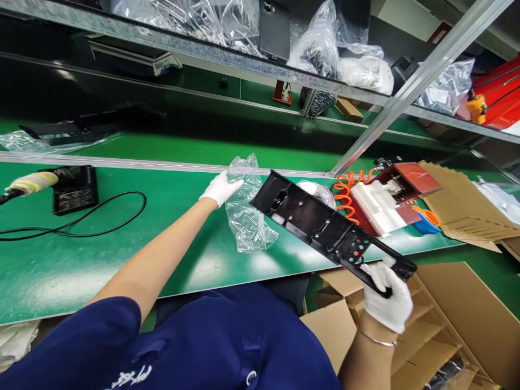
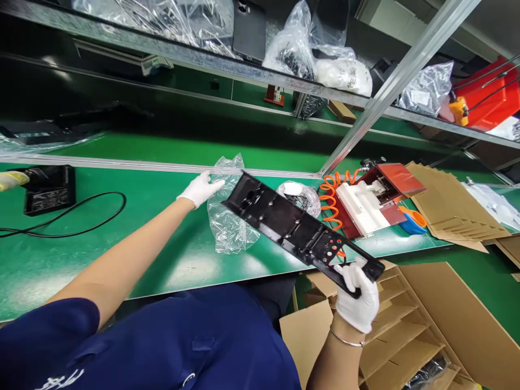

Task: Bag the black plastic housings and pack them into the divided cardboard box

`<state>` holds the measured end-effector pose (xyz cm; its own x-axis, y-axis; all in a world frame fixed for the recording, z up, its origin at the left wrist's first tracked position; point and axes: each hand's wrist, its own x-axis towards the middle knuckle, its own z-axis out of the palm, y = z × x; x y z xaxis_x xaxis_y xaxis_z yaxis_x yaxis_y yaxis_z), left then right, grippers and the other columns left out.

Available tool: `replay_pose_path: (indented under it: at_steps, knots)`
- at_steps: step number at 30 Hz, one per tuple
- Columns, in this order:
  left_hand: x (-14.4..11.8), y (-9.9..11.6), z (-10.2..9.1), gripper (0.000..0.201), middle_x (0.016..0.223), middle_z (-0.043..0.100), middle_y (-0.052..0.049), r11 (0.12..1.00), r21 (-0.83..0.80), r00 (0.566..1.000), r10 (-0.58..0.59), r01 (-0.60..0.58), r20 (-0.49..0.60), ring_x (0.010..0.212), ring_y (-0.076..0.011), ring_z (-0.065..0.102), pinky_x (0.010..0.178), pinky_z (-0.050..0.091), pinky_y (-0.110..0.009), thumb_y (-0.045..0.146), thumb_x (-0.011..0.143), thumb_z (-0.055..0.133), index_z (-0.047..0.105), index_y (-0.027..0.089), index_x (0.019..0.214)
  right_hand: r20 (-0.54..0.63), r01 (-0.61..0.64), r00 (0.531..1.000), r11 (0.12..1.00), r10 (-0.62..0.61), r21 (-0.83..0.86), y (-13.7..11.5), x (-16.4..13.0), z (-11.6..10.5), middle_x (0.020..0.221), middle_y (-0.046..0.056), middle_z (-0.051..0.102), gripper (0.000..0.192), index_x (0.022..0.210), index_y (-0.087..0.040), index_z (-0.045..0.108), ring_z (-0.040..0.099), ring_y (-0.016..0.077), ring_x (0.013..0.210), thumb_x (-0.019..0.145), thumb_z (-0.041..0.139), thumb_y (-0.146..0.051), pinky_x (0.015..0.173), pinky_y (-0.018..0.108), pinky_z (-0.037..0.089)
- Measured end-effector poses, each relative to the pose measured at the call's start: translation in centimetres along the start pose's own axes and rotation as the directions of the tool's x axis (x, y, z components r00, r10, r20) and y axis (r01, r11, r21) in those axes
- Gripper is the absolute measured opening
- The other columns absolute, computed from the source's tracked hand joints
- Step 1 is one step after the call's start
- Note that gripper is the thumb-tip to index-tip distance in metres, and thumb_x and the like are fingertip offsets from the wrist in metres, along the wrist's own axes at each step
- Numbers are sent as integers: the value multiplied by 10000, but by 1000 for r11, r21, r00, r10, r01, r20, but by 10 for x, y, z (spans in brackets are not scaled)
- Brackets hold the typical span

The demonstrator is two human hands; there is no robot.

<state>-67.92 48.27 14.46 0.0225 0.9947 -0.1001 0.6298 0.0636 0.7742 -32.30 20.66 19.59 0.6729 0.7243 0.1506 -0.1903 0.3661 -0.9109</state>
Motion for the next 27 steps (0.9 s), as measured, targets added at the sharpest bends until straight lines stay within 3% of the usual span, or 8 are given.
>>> replay_pose_path:
  at_steps: [3,10,14,16,20,23,25,27]
  knots:
    - [20,-13,7,522,1182,712,-262,949,301,994,-108,93,34,1170,-426,655,976,511,-525,459,817,661,683,72,1167,-69,-4,998,995,10,95,-9,-1,-8,593,-123,264,252,799,-182,507,284,38,446,743,750,-214,672,271,527]
    - [-10,-19,-31,586,1286,687,-102,953,295,998,53,-63,42,1331,-261,539,1112,391,-422,551,906,488,646,127,1279,-176,25,984,998,-15,55,-7,-9,-25,581,-119,354,249,903,-149,603,311,41,453,707,748,-201,700,273,541]
    - [-56,-38,-37,660,1304,680,-118,820,454,926,225,-349,305,1318,-349,547,1115,415,-447,621,723,672,673,218,1246,-162,-23,986,998,32,60,1,-9,-27,551,-124,347,255,896,-160,606,293,46,437,688,749,-197,667,278,543]
    - [-71,-43,-38,475,1193,716,-140,699,582,892,187,-415,411,1193,-360,627,1026,467,-443,554,780,644,715,211,1100,-130,-33,991,996,43,77,6,-5,-23,547,-126,321,256,875,-165,593,272,45,436,682,757,-201,658,277,541]
    - [-70,-29,-46,352,994,745,-83,767,630,990,55,-123,126,937,-261,701,801,502,-330,400,973,378,683,224,959,-51,-22,998,993,28,118,16,4,-2,561,-122,284,270,853,-169,570,247,42,433,666,765,-177,624,246,519]
    - [-66,-7,-49,369,874,728,-63,853,521,998,48,-17,-46,831,-245,689,719,483,-310,440,980,366,663,222,968,-26,12,1000,990,-9,137,20,5,19,551,-125,272,287,859,-171,575,250,45,431,658,777,-201,626,241,523]
    - [-71,0,-47,360,874,724,-68,851,503,988,145,-151,51,844,-258,685,733,484,-322,498,944,442,675,224,953,-22,22,1000,988,-19,150,19,2,29,537,-125,275,255,820,-181,568,247,51,436,662,766,-208,635,254,530]
    - [-78,-5,-42,368,1017,732,-86,795,479,928,303,-373,219,977,-293,679,821,491,-347,551,833,612,691,237,1008,-30,27,999,989,-23,146,17,-3,32,526,-122,290,216,774,-187,559,241,54,437,665,745,-202,613,253,518]
